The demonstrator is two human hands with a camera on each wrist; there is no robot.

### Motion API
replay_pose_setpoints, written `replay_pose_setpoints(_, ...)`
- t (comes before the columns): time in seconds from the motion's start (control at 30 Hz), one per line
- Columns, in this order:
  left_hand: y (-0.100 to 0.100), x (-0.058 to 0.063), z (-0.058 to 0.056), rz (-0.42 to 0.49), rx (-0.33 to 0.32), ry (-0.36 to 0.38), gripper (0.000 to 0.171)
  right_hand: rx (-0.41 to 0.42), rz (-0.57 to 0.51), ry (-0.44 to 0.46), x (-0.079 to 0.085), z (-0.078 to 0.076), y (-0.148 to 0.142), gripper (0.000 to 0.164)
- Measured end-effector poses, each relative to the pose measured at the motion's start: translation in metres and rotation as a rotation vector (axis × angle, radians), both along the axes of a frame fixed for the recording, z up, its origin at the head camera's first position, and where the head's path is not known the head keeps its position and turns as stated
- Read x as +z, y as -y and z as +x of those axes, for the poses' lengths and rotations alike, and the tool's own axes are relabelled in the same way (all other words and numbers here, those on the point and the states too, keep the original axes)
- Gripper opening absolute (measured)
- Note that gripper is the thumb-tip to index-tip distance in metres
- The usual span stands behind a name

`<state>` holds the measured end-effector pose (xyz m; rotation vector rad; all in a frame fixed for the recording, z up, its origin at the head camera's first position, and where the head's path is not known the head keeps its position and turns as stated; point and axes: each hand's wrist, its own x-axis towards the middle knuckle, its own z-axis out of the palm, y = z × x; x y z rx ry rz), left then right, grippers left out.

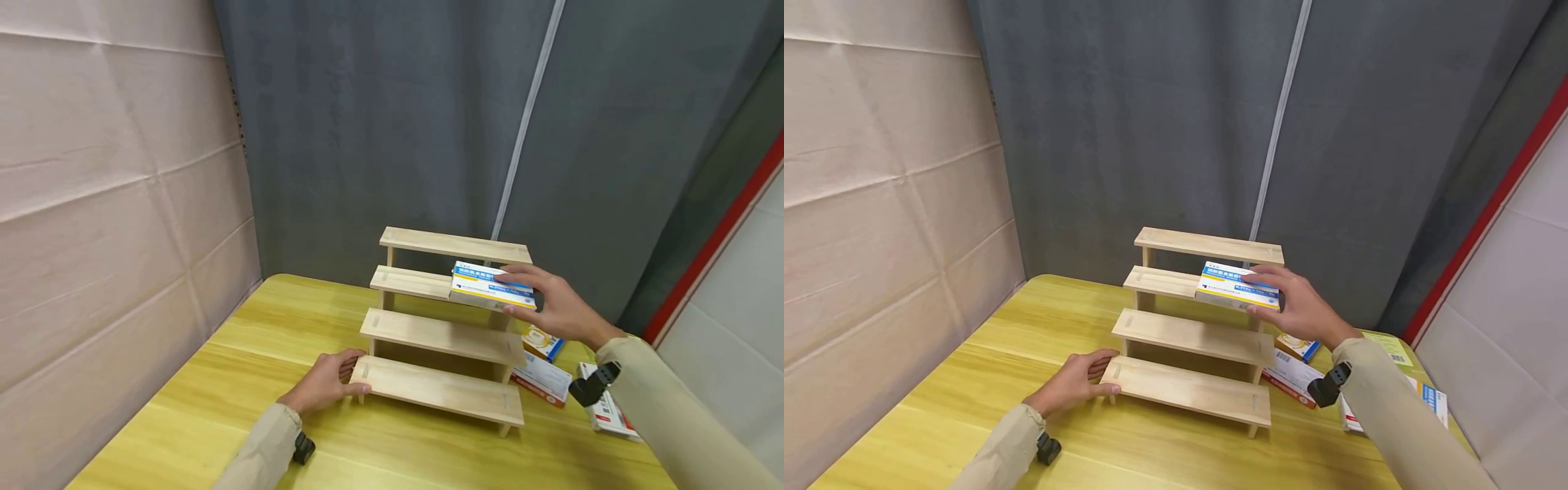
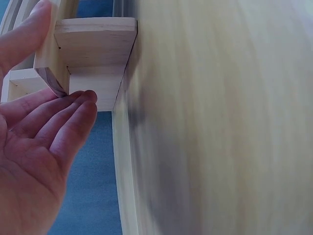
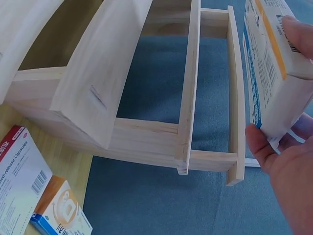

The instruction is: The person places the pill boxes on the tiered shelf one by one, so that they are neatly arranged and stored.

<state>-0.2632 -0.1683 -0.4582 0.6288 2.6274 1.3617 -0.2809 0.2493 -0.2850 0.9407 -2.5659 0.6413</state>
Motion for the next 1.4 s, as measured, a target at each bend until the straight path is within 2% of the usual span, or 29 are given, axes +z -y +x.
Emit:
replay_pose_setpoints(0.3,0.0,0.001,0.002,-0.004,0.008,-0.002,0.081,-0.02,0.009,0.062,0.005,-0.007,0.007,0.052)
replay_pose_setpoints(0.73,0.003,0.0,0.002,-0.005,0.011,0.005,0.084,0.01,0.022,0.05,0.011,-0.032,0.022,0.051)
replay_pose_setpoints(1.1,0.003,0.002,0.003,-0.006,0.013,0.015,0.082,-0.035,0.018,0.144,0.019,-0.045,0.041,0.053)
replay_pose_setpoints(1.4,0.003,-0.001,0.003,-0.017,0.015,0.011,0.083,-0.014,0.011,0.163,0.029,-0.066,0.056,0.051)
